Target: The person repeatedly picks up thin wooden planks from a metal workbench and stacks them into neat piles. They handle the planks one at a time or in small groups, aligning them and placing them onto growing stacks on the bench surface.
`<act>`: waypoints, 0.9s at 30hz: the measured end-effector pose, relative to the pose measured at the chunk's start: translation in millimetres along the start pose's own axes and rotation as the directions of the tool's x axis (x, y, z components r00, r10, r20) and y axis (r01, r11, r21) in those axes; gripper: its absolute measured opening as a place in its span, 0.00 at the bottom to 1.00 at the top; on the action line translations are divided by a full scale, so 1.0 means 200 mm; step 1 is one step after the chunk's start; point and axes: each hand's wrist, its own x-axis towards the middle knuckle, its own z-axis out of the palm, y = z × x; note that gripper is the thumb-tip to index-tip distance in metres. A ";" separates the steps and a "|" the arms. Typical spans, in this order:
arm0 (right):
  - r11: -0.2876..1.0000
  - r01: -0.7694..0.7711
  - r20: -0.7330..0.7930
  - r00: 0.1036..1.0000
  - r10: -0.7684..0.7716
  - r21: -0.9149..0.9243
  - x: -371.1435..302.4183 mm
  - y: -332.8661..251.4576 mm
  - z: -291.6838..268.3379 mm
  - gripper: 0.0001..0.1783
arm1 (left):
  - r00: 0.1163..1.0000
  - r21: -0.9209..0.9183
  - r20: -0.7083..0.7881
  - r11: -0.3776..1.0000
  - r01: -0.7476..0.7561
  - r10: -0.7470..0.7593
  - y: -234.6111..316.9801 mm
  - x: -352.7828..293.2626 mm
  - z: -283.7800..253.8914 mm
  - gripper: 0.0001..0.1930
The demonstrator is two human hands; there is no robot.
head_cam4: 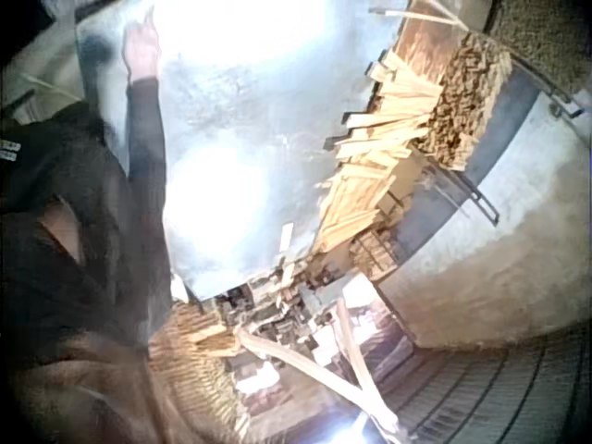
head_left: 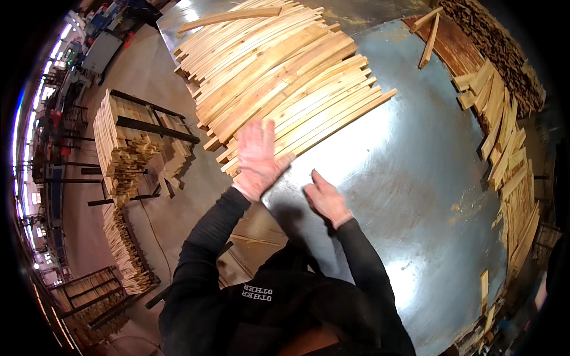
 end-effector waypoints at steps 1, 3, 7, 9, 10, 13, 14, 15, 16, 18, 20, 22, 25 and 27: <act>0.996 0.052 -0.155 0.986 -0.063 -0.076 -0.07 0.21 0.01 0.38 | 0.995 0.145 -0.100 0.989 0.034 -0.020 -0.03 0.08 -0.01 0.52; 0.999 -0.046 -0.279 0.959 0.044 -0.002 -0.26 0.31 -0.07 0.36 | 0.990 0.180 0.011 0.974 0.135 -0.139 -0.21 0.23 0.01 0.51; 0.810 -0.210 -0.169 0.920 0.353 0.547 -0.54 0.30 -0.16 0.33 | 0.843 0.295 0.392 0.919 0.262 -0.367 -0.31 0.49 -0.01 0.49; 0.730 -0.166 -0.199 0.901 0.386 0.663 -0.59 0.34 -0.14 0.32 | 0.826 0.263 0.436 0.929 0.262 -0.356 -0.31 0.53 -0.03 0.45; 0.682 -0.143 -0.208 0.890 0.406 0.717 -0.61 0.34 -0.13 0.31 | 0.816 0.248 0.461 0.933 0.259 -0.349 -0.32 0.54 -0.04 0.43; 0.701 -0.154 -0.200 0.897 0.395 0.696 -0.60 0.34 -0.12 0.32 | 0.818 0.260 0.517 0.957 0.131 -0.252 -0.52 0.65 -0.02 0.28; 0.712 -0.147 -0.202 0.902 0.382 0.687 -0.59 0.34 -0.12 0.32 | 0.801 0.281 0.545 0.954 0.104 -0.248 -0.54 0.69 -0.04 0.26; 0.719 -0.139 -0.216 0.900 0.378 0.680 -0.57 0.31 -0.14 0.31 | 0.748 0.349 0.578 0.927 0.136 -0.327 -0.49 0.74 -0.12 0.27; 0.727 -0.131 -0.228 0.899 0.374 0.674 -0.56 0.27 -0.16 0.31 | 0.826 0.376 0.498 0.924 0.068 -0.264 -0.53 0.74 -0.11 0.28; 0.745 -0.118 -0.248 0.899 0.361 0.656 -0.53 0.25 -0.18 0.31 | 0.939 0.445 0.325 0.894 -0.048 -0.111 -0.62 0.73 -0.10 0.31; 0.768 -0.108 -0.261 0.902 0.342 0.632 -0.52 0.26 -0.17 0.31 | 0.853 0.354 0.457 0.931 0.084 -0.251 -0.68 0.80 -0.11 0.34; 0.798 -0.116 -0.259 0.910 0.324 0.591 -0.52 0.29 -0.15 0.31 | 0.818 0.205 0.511 0.961 0.184 -0.266 -0.78 0.78 -0.10 0.35; 0.822 -0.120 -0.255 0.917 0.307 0.557 -0.52 0.31 -0.13 0.31 | 0.819 0.118 0.539 0.980 0.160 -0.199 -0.86 0.79 -0.04 0.37; 0.825 -0.122 -0.241 0.924 0.298 0.552 -0.50 0.31 -0.13 0.32 | 0.803 0.136 0.556 0.977 0.164 -0.212 -0.87 0.79 -0.02 0.37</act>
